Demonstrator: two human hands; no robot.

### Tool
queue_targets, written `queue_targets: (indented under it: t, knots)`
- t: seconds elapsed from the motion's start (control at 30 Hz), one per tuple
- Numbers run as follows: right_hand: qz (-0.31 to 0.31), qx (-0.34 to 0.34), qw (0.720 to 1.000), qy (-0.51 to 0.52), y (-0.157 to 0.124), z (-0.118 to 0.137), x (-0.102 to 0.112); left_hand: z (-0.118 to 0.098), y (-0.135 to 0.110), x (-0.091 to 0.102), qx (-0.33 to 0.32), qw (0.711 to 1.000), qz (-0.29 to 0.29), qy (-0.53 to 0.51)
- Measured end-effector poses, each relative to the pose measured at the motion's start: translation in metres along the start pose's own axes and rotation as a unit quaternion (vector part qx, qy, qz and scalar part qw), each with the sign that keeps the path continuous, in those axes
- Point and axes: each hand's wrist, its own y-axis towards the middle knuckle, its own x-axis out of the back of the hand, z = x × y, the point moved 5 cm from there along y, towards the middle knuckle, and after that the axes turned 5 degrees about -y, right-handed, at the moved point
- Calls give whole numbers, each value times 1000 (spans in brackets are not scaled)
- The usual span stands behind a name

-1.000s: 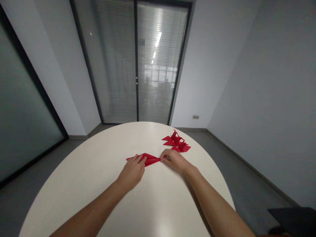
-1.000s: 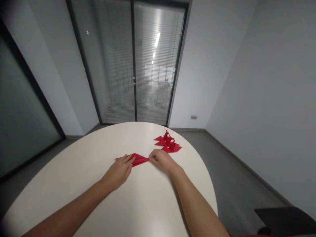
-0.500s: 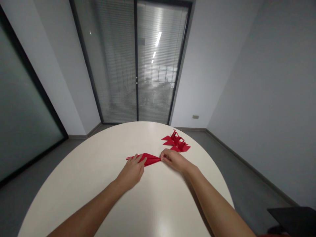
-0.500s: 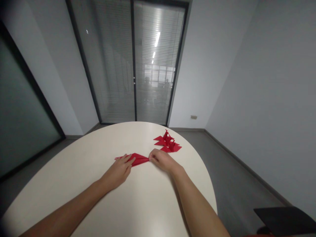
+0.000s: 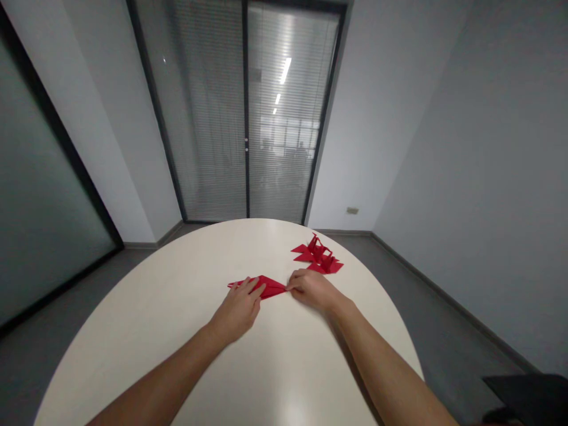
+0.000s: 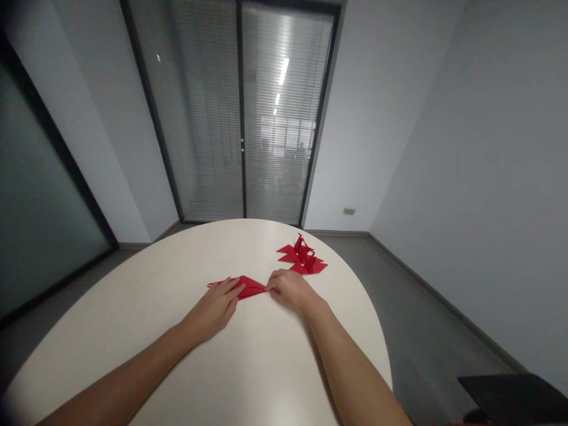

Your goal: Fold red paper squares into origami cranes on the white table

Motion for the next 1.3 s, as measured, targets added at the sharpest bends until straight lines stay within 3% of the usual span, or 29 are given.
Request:
queue_targets:
  t: [0.13, 0.3, 0.37, 0.5, 0.63, 0.73, 0.83, 0.93, 1.1, 1.3]
  knots:
    - [10, -17, 999, -49, 1, 7, 6, -1, -1, 0, -9, 1000, -7, -6]
    - [-48, -15, 999, -6, 8, 34, 6, -5, -3, 6, -30, 999, -16, -5]
    - [-11, 7, 999, 31, 9, 46, -7, -6, -2, 6, -37, 999, -9, -3]
    - [113, -34, 990, 73, 7, 50, -32, -2, -1, 3, -36, 999, 8, -6]
    - [156, -101, 981, 64, 1, 41, -35, 1, 1, 2, -33, 999, 12, -17]
    - [128, -125, 983, 38, 0, 37, -29, -1, 3, 5, -43, 999, -2, -25]
    - [94, -81, 992, 29, 3, 42, -27, -2, 5, 10, -53, 998, -24, -39]
    - [111, -42, 992, 52, 4, 46, -31, 1, 5, 11, -66, 996, -31, -56]
    - [122, -65, 988, 70, 0, 39, -35, 11, 2, 9, -82, 993, -33, -74]
    - [31, -55, 996, 65, 5, 37, -30, 3, 2, 16, -113, 987, -78, -86]
